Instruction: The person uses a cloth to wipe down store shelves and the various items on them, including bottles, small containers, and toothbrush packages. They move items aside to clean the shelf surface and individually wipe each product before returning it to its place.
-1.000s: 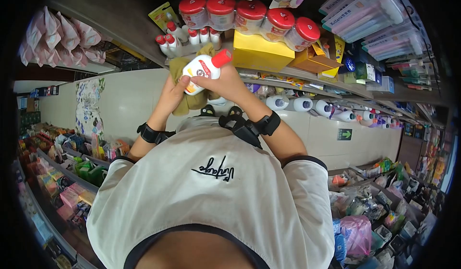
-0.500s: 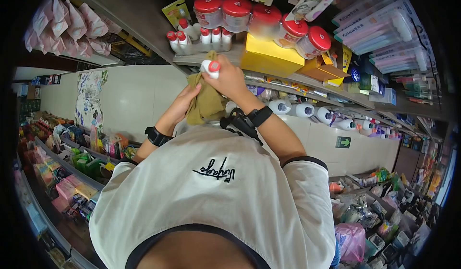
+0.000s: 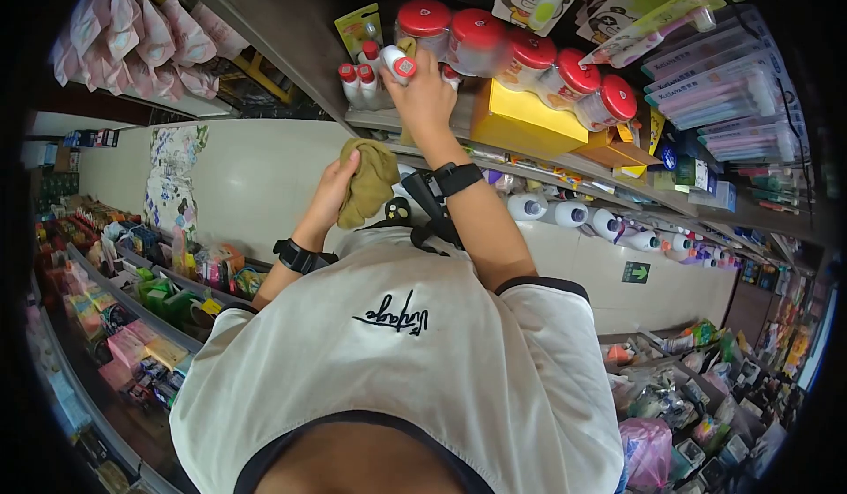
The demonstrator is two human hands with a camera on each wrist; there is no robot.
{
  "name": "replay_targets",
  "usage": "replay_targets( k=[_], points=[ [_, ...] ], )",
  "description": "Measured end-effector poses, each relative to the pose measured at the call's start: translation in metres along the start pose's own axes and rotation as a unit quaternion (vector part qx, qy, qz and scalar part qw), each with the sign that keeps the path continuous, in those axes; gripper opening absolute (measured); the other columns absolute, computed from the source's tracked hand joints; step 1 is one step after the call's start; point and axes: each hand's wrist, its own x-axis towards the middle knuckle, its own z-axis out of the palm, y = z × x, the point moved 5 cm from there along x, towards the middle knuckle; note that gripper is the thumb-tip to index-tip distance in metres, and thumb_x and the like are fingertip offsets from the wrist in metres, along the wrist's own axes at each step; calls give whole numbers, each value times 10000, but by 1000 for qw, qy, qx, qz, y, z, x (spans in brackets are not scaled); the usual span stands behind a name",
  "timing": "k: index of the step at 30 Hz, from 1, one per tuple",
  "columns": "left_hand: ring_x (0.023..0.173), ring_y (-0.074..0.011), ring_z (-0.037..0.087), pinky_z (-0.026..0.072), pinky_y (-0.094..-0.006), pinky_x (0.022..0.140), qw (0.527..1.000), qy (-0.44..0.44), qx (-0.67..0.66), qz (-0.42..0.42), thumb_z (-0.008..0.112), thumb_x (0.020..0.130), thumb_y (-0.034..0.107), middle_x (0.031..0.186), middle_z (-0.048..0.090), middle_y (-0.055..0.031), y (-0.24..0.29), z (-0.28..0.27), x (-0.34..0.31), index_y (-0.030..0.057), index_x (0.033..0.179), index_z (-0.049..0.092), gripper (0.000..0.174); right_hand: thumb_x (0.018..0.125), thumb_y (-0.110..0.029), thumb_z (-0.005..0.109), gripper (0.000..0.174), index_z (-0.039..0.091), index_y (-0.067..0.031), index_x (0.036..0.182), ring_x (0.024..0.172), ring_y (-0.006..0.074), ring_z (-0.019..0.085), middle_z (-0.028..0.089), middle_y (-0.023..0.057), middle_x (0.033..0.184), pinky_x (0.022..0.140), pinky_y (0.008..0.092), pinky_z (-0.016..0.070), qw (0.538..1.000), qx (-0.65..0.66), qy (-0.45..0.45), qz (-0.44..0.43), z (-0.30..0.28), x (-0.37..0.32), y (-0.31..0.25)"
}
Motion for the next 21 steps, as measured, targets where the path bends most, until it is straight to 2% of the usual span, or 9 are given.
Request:
replay_targets(
  k=[3,6,10,13,16,18,21],
  points=[
    [781,-94,570,466,-230,693,999,-19,35,-15,487,892,323,917,592,-43,-4,-11,0,-1,1059,537,367,696,-412,644,557,437,-84,1096,717,358,586,527,93,1006,574,460,461,999,-13,-12,44,15,-11,8],
    [770,-90,566,465,-228,682,998,-30,50,-34,499,887,311,905,590,-38,-7,-24,3,0,1059,537,357,681,-455,658,555,450,-69,1023,745,376,570,559,128,927,591,457,452,997,-16,29,66,24,-20,12],
    [761,-89,563,467,-227,670,996,-50,61,-52,503,886,306,899,587,-34,-6,-36,7,-5,1065,530,359,673,-446,662,570,446,-76,1050,771,366,575,562,113,943,603,450,456,994,-37,1,101,36,-24,10],
    [841,-98,556,461,-239,740,991,-76,71,-84,494,893,275,975,575,-44,-1,-39,7,-13,1101,502,355,671,-415,667,583,429,-84,1088,795,354,578,551,89,996,611,447,460,993,-53,-26,98,51,-25,13],
    [837,-101,559,464,-244,737,991,-79,71,-79,493,894,267,968,576,-43,2,-40,7,-13,1099,500,347,679,-374,667,589,404,-90,1123,809,345,578,520,72,1046,609,446,462,992,-69,-33,102,60,-24,13],
    [838,-102,559,464,-246,740,990,-87,72,-79,492,895,263,967,576,-44,1,-45,8,-13,1102,498,345,693,-295,668,554,392,-86,1125,738,324,596,485,75,1047,543,422,479,992,-96,-4,77,61,-25,10],
    [840,-105,558,465,-249,743,990,-91,72,-81,488,898,257,969,574,-44,-3,-51,10,-13,1107,492,342,696,-280,663,542,392,-77,1119,747,324,594,475,77,1041,549,425,478,995,-81,18,57,64,-29,11]
  ],
)
